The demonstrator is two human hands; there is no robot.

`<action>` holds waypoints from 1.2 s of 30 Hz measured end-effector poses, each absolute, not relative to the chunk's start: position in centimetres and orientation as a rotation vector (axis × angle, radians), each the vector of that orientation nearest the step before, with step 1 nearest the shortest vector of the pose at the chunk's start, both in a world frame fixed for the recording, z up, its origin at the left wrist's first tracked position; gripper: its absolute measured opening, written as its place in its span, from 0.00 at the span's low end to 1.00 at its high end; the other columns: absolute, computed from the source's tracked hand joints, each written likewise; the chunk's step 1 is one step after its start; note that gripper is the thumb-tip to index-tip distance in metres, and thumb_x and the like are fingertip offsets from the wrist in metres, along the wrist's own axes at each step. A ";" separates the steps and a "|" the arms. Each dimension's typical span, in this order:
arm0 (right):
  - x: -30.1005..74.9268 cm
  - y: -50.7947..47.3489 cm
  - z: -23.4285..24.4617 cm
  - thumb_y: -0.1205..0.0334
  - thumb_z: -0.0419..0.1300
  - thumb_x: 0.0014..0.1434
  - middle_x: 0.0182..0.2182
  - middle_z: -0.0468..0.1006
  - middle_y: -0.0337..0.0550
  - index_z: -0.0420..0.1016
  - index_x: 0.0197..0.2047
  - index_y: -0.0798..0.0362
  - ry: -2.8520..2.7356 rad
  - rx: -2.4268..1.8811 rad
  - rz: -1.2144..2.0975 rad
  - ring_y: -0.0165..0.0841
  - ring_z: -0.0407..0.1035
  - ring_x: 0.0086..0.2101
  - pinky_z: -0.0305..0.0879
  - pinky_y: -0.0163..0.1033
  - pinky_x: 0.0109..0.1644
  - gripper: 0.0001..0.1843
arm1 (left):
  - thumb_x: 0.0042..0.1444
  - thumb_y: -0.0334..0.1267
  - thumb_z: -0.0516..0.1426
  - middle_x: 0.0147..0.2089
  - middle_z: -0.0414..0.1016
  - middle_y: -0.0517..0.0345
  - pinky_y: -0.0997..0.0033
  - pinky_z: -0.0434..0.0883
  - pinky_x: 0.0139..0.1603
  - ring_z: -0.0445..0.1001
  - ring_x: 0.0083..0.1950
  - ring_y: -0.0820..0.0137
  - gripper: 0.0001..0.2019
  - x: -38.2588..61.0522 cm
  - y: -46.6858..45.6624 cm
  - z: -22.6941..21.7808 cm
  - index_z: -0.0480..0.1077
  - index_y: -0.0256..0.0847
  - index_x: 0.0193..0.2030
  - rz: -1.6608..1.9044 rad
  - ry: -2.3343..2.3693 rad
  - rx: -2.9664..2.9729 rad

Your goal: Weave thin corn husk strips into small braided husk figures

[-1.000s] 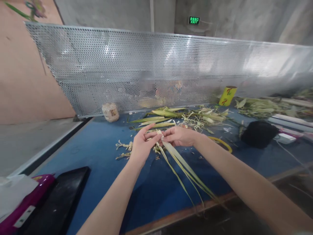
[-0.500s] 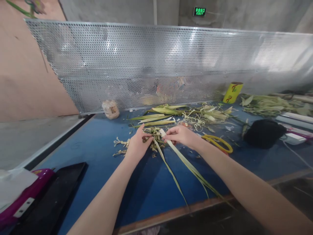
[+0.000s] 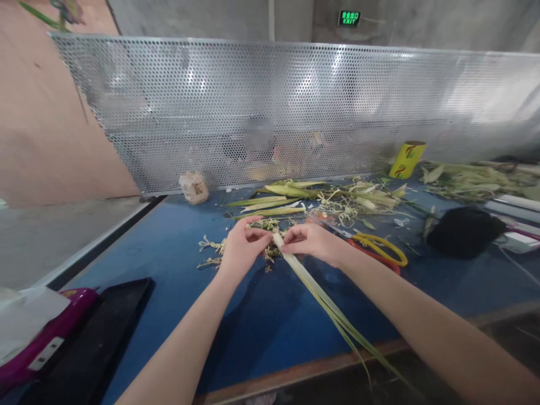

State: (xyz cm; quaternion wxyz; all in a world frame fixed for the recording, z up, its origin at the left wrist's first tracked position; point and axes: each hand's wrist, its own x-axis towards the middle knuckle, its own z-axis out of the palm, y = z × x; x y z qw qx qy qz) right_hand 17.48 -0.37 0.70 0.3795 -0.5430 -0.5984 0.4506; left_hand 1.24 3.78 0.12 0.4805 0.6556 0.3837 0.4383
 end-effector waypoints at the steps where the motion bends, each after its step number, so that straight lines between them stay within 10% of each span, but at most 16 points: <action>1: 17.5 -0.4 0.7 0.58 0.64 0.41 0.21 0.68 0.36 0.69 0.24 0.56 -1.572 -1.399 1.098 0.24 0.61 0.23 0.59 0.32 0.27 0.11 | 0.40 0.38 0.61 0.27 0.73 0.59 0.74 0.64 0.21 0.64 0.16 0.78 0.24 1.3 3.8 0.1 0.61 0.36 0.45 1.073 0.910 1.568; 36: 17.2 -0.9 0.6 0.60 0.66 0.38 0.15 0.65 0.31 0.68 0.21 0.56 -1.393 -1.200 1.143 0.20 0.57 0.17 0.50 0.30 0.22 0.12 | 0.38 0.35 0.63 0.30 0.74 0.58 0.74 0.70 0.34 0.72 0.31 0.74 0.28 1.8 2.2 1.0 0.64 0.37 0.50 1.195 0.718 1.492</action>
